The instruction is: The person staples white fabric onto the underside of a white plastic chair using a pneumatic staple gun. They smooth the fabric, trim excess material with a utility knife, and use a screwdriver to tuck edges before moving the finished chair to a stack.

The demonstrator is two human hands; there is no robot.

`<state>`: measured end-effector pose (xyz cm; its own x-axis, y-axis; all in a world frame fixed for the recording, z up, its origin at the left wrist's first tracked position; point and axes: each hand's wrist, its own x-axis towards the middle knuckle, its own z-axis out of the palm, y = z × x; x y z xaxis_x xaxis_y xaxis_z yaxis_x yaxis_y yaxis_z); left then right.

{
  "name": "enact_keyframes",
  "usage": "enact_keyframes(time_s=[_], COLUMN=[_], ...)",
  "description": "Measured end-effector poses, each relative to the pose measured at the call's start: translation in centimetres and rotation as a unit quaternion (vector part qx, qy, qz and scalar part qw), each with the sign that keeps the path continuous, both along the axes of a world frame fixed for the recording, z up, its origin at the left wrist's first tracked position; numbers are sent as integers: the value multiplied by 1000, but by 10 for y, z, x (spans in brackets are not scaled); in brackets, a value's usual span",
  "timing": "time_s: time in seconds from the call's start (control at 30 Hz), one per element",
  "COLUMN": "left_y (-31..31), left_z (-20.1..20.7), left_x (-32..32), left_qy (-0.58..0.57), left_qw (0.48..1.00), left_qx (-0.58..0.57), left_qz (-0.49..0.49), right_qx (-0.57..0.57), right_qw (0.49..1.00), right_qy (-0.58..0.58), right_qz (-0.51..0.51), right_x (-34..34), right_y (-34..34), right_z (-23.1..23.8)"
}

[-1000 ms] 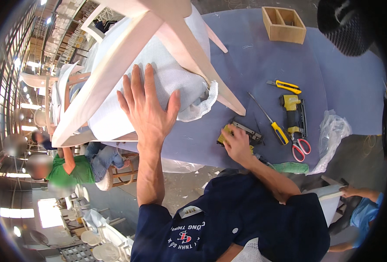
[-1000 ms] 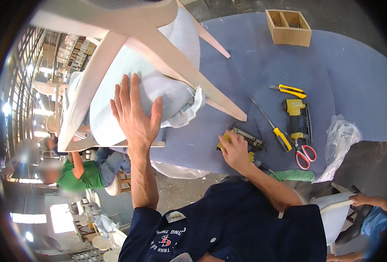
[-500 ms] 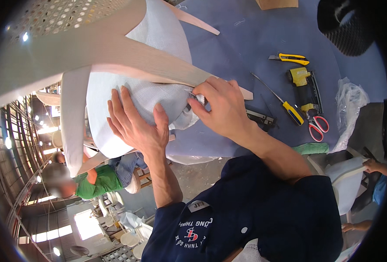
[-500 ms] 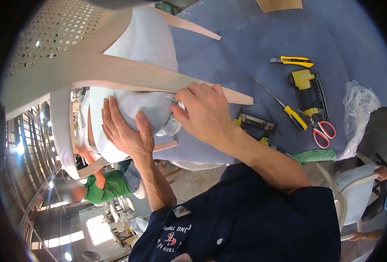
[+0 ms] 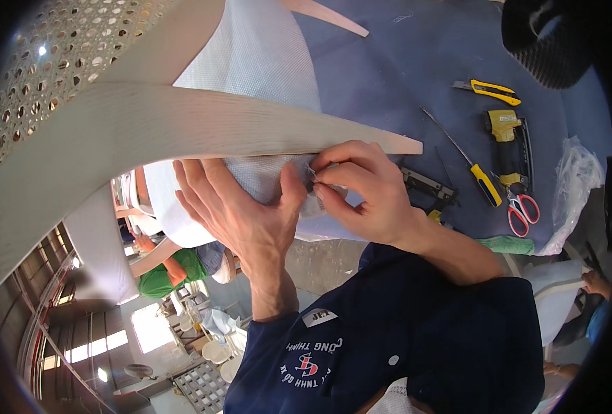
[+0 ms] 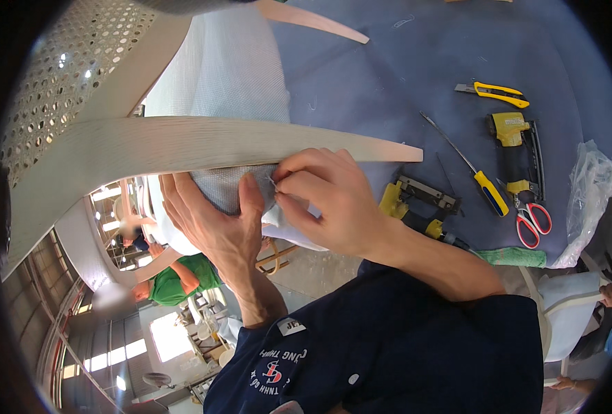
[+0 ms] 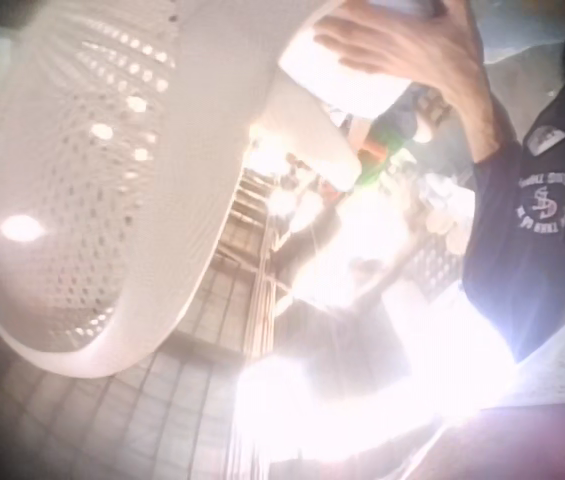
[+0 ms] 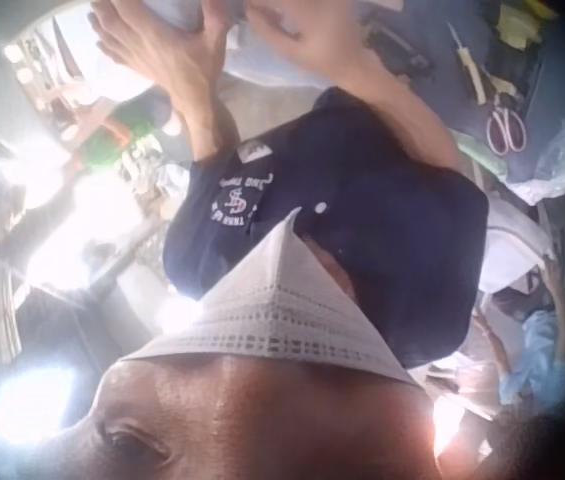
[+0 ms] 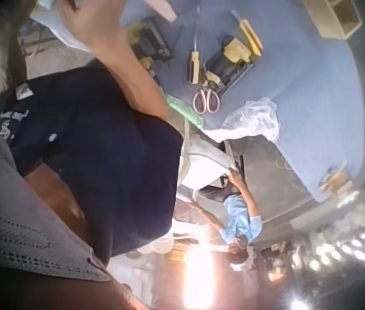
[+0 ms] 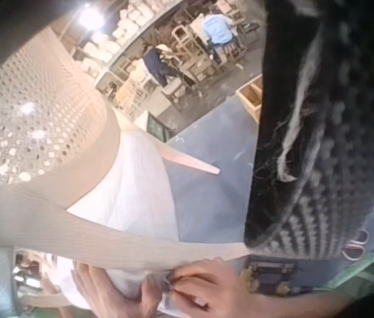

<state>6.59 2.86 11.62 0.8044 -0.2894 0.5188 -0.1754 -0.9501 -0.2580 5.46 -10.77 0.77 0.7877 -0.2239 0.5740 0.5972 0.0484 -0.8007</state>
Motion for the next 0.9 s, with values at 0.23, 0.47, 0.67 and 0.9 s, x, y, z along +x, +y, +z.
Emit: enact_keyframes(time_s=[0.23, 0.47, 0.67, 0.9], left_y=[-8, -13, -16, -18], left_z=[3, 5, 4, 7], left_x=[0, -1, -1, 0], left_qy=[6, -3, 1, 3], left_qw=[1000, 1000, 999, 999], left_qx=[-29, -20, -42, -40], left_qz=[7, 8, -5, -9], right_qx=[105, 132, 120, 86], right_qw=[992, 978, 969, 953], right_qy=[-12, -92, -64, -73], right_qz=[69, 134, 205, 282], right_x=[3, 21, 28, 8], right_y=[7, 6, -7, -22], right_z=[-7, -22, -17, -38])
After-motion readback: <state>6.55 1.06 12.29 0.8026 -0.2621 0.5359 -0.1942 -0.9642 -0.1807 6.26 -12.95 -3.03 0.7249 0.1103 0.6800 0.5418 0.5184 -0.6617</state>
